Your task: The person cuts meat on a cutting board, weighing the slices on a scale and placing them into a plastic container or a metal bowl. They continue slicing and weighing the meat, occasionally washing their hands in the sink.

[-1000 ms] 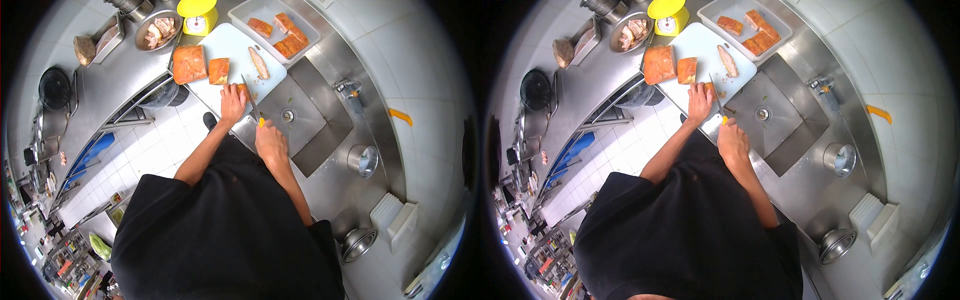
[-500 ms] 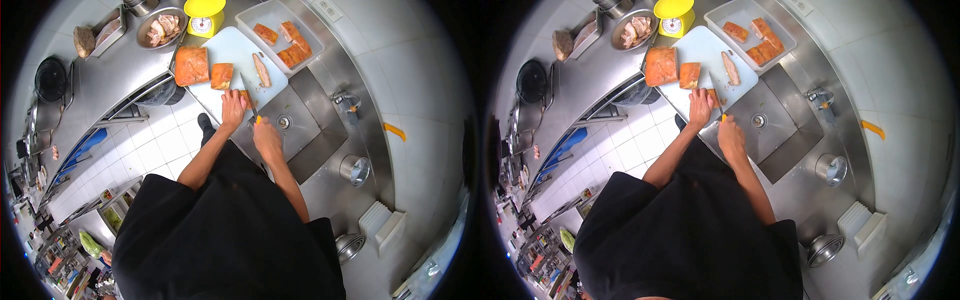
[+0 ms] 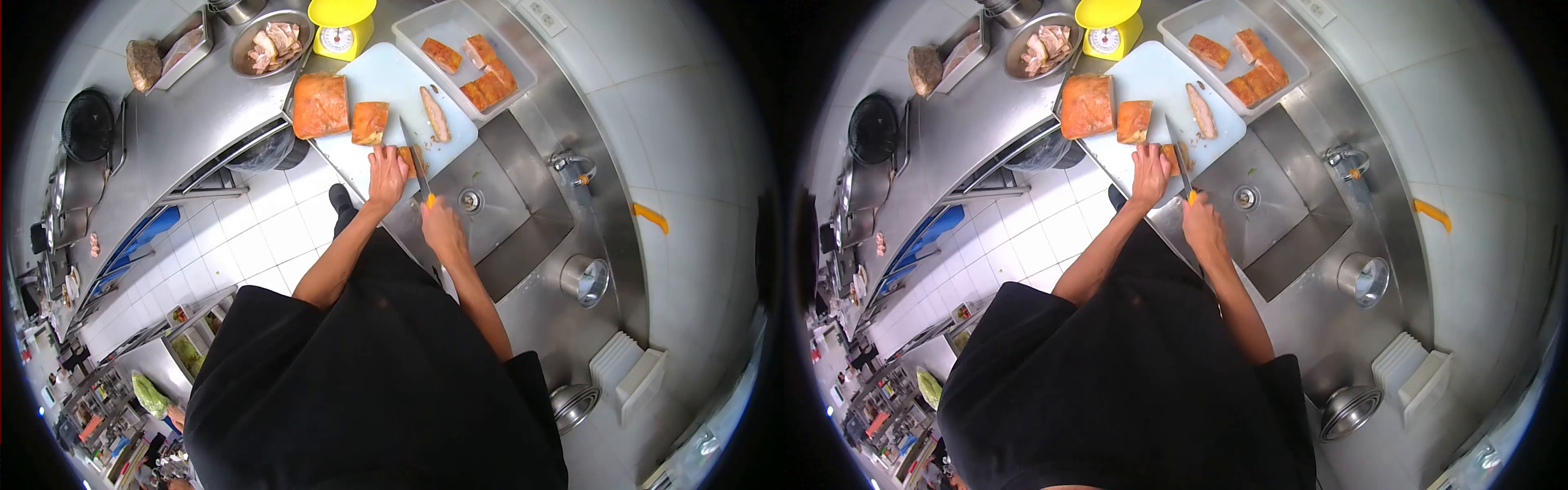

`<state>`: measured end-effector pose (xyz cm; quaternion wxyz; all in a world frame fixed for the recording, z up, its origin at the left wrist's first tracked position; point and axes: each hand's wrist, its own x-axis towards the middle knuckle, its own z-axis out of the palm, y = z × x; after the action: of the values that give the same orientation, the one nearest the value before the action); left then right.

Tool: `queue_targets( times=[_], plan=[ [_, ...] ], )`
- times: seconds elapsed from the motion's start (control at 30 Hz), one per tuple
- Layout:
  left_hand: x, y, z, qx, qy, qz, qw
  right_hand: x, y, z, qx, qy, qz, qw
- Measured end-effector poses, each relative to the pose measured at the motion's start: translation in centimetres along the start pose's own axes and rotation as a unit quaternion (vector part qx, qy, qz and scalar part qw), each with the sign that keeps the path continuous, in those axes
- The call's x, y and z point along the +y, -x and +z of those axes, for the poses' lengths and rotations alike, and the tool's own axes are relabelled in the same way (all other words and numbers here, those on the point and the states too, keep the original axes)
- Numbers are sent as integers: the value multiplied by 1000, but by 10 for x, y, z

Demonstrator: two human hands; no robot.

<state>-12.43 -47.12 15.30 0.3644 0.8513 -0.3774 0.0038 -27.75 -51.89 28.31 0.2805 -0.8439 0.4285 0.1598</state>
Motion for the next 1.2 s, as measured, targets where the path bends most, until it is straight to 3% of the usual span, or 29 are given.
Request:
queue_targets(
  times=[0.17,0.3,0.4,0.5,0.53,0.63,0.67,0.77,0.8,1.2],
  plan=[
    [4,-1,-4,-13,20,-23,999,29,-16,62,45,-40,-5,998],
    [4,-1,-7,-48,-39,-36,997,29,-45,57,83,-29,-28,996],
    [34,-10,-20,-66,-66,-141,986,44,-56,50,122,-50,-50,990],
    [35,-14,-15,-133,-79,-127,980,46,-54,34,104,-39,-42,993],
    [32,-18,-18,-163,-39,-147,975,46,-54,30,102,-35,-43,993],
    [2,-12,-17,-132,191,-117,966,46,-47,26,93,-29,-37,995],
    [-20,-7,3,-122,316,-177,924,42,-42,21,88,-30,-35,995],
    [-23,6,-4,-83,196,-56,976,30,-19,6,82,-36,-38,995],
    [-9,9,-13,-92,152,-75,981,26,-10,1,83,-38,-40,995],
    [-12,-7,-7,-50,147,64,986,-4,59,-36,55,7,-51,997]
  ],
)
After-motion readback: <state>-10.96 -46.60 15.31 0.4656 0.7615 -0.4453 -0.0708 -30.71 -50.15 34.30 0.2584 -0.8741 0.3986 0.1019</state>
